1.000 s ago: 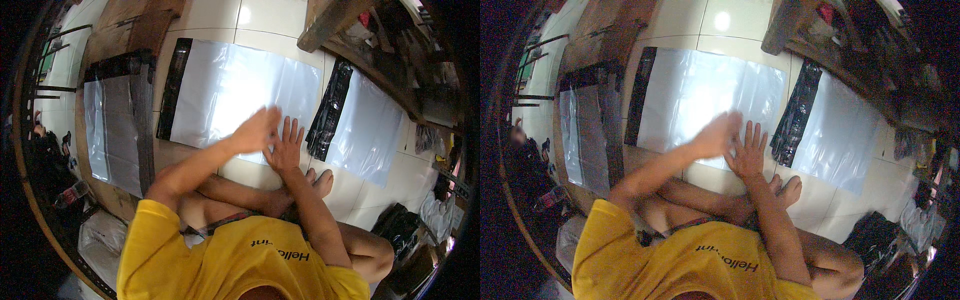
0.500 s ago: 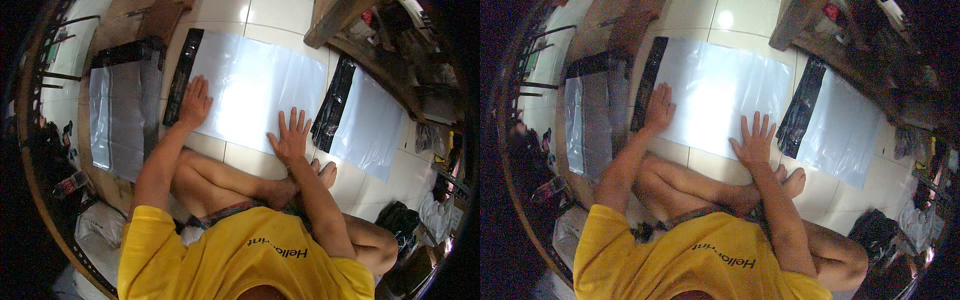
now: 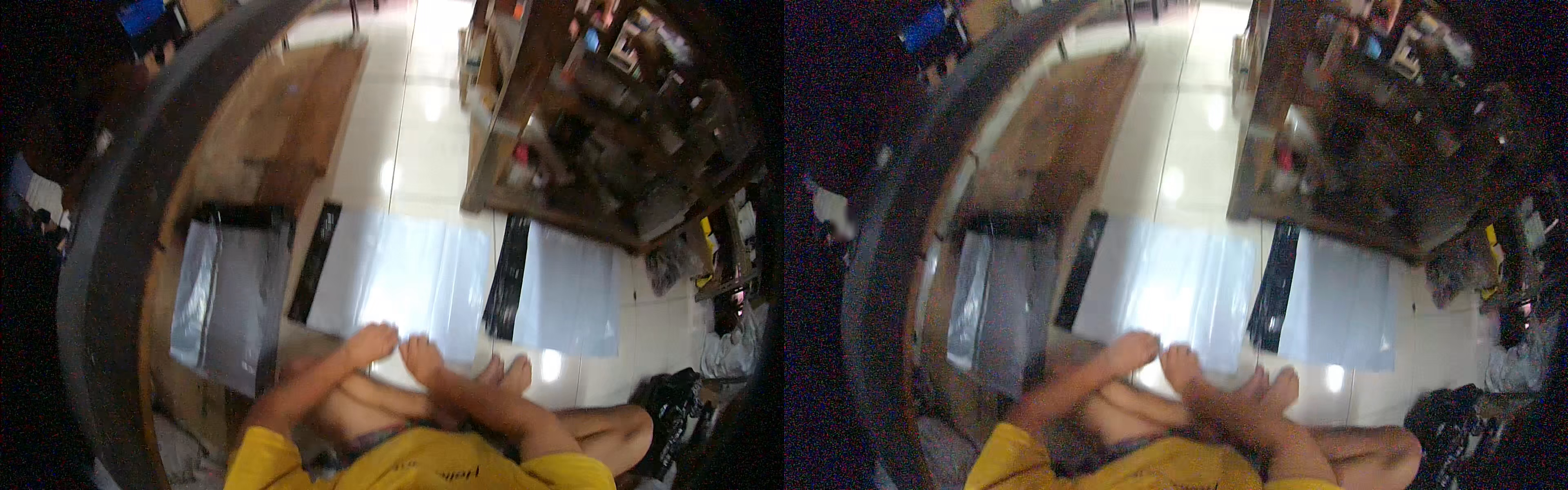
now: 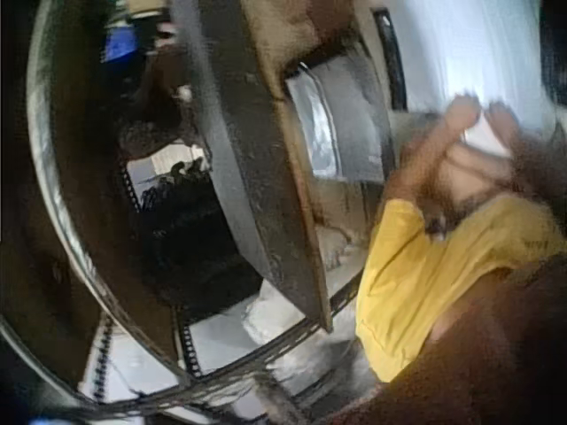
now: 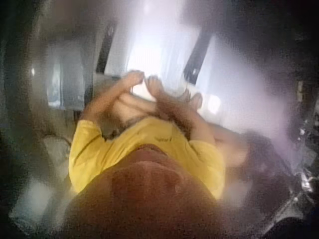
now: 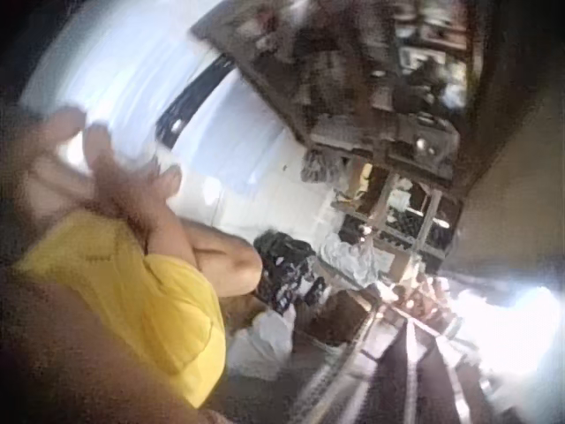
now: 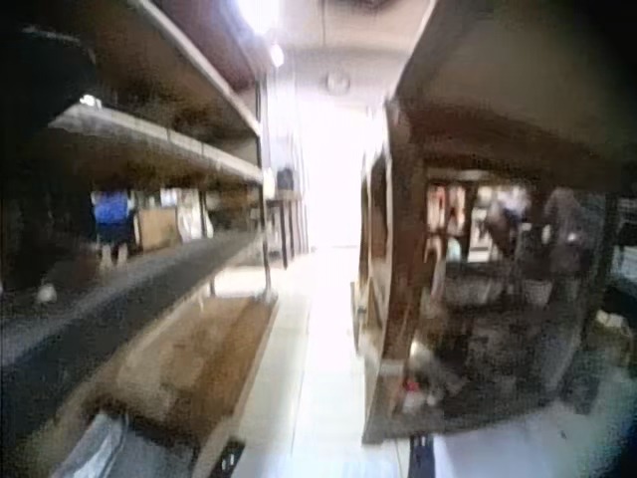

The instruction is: The person sits on the floor and repeatedly folds large white plastic sheets. They smooth the sheets flat, fold them in half, and then roll them into a compact bundle. The person repeats this process with multiple sheets, handling them one at a time.

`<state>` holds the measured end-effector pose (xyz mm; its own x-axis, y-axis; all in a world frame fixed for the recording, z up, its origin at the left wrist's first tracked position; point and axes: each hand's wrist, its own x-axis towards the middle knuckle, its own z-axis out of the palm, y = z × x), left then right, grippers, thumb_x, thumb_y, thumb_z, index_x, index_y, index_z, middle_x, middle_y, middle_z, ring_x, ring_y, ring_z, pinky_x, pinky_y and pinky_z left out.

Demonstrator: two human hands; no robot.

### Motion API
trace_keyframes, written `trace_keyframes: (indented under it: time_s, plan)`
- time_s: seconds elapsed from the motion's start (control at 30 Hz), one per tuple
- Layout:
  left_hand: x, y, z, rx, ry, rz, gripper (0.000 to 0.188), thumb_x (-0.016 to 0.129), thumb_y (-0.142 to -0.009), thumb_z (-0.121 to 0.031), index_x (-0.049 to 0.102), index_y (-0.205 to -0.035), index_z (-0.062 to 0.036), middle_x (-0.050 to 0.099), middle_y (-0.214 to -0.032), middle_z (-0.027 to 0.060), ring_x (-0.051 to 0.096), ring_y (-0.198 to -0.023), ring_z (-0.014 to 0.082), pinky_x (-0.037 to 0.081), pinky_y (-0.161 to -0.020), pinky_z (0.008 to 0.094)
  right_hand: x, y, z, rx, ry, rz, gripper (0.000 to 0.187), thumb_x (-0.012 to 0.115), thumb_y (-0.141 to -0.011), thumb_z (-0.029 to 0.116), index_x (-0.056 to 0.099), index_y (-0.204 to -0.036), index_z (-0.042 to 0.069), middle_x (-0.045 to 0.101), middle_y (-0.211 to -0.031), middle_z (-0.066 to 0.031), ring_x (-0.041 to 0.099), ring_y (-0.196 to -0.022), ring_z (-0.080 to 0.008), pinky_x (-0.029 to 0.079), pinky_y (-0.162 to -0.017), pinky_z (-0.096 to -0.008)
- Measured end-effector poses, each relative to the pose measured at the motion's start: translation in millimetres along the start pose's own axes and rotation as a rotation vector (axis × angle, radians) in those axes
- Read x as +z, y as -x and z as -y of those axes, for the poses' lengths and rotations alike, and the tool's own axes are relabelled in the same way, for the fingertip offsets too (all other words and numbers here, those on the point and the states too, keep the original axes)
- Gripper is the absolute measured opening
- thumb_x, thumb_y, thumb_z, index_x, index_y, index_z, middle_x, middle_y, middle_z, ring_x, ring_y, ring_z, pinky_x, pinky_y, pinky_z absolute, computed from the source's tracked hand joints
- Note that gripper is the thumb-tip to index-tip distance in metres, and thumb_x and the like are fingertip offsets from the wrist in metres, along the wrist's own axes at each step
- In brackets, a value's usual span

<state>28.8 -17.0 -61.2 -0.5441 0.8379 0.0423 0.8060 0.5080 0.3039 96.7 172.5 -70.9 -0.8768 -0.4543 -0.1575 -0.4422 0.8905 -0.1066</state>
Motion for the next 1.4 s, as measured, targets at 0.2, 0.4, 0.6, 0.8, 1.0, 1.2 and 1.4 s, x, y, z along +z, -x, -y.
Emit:
trace_keyframes:
  time_s: [0.2,0.4,0.6,0.8,1.0,1.2,1.4]
  plan:
    - [-17,10,-6,-0.072,-0.085,0.044,0.024,0.068,-0.083,-0.027,0.067,-0.094,-0.0047,0.064,-0.097,0.009,0.063,-0.094,0.0272,0.055,-0.08,0.0431,-16,-8,-3,-0.133,0.147,-0.091,0.017,0.057,-0.093,0.018,0.059,-0.106,0.008,0.062,-0.097,-0.0137,0.063,-0.091,-0.0292,0.054,-0.067,-0.043]
    - [-31,19,-6,-0.196,-0.134,0.026,0.023,0.065,-0.086,-0.027,0.065,-0.098,-0.0074,0.063,-0.102,0.0096,0.064,-0.102,0.0292,0.056,-0.08,0.0438,-34,-11,-27,-0.055,-0.046,0.028,0.014,0.058,-0.089,0.013,0.056,-0.1,0.005,0.061,-0.095,-0.0144,0.065,-0.09,-0.032,0.056,-0.068,-0.0408]
    - [-15,27,21,-0.239,-0.151,0.05,0.017,0.057,-0.089,-0.017,0.067,-0.1,-0.0092,0.066,-0.098,0.011,0.067,-0.096,0.0316,0.058,-0.079,0.0469,-61,2,-16,-0.064,-0.087,-0.001,0.02,0.059,-0.088,0.014,0.057,-0.105,0.004,0.063,-0.093,-0.0162,0.066,-0.094,-0.037,0.056,-0.072,-0.0478]
    - [-25,10,44,-0.241,-0.023,0.063,0.015,0.058,-0.091,-0.018,0.067,-0.1,-0.0095,0.069,-0.096,0.0143,0.07,-0.093,0.0344,0.057,-0.08,0.0506,-46,18,-58,0.139,-0.096,-0.041,0.027,0.065,-0.084,0.013,0.057,-0.107,0.004,0.065,-0.098,-0.0176,0.066,-0.096,-0.0356,0.056,-0.075,-0.0512]
    - [-22,42,75,-0.261,0.089,0.041,0.016,0.062,-0.087,-0.015,0.068,-0.1,-0.0084,0.066,-0.104,0.0154,0.067,-0.099,0.0373,0.054,-0.086,0.051,-52,41,-89,0.12,-0.139,-0.023,0.014,0.059,-0.087,0.007,0.058,-0.101,0.005,0.067,-0.096,-0.0183,0.066,-0.093,-0.0374,0.056,-0.08,-0.0488]
    - [-63,106,120,-0.386,-0.244,0.044,0.017,0.059,-0.088,-0.012,0.071,-0.1,-0.0108,0.065,-0.112,0.0106,0.062,-0.108,0.034,0.052,-0.092,0.0479,-54,51,-104,0.082,-0.198,-0.039,0.011,0.057,-0.086,0.005,0.059,-0.097,0.005,0.066,-0.094,-0.0172,0.065,-0.092,-0.0387,0.053,-0.081,-0.0491]
    - [-64,136,146,-0.552,-0.075,0.134,0.019,0.064,-0.088,-0.016,0.07,-0.105,-0.0102,0.069,-0.108,0.0164,0.066,-0.102,0.0365,0.052,-0.088,0.0498,-63,39,-117,0.078,-0.253,-0.078,0.014,0.06,-0.092,0.016,0.061,-0.101,0.006,0.067,-0.084,-0.0196,0.066,-0.085,-0.0415,0.052,-0.074,-0.0532]
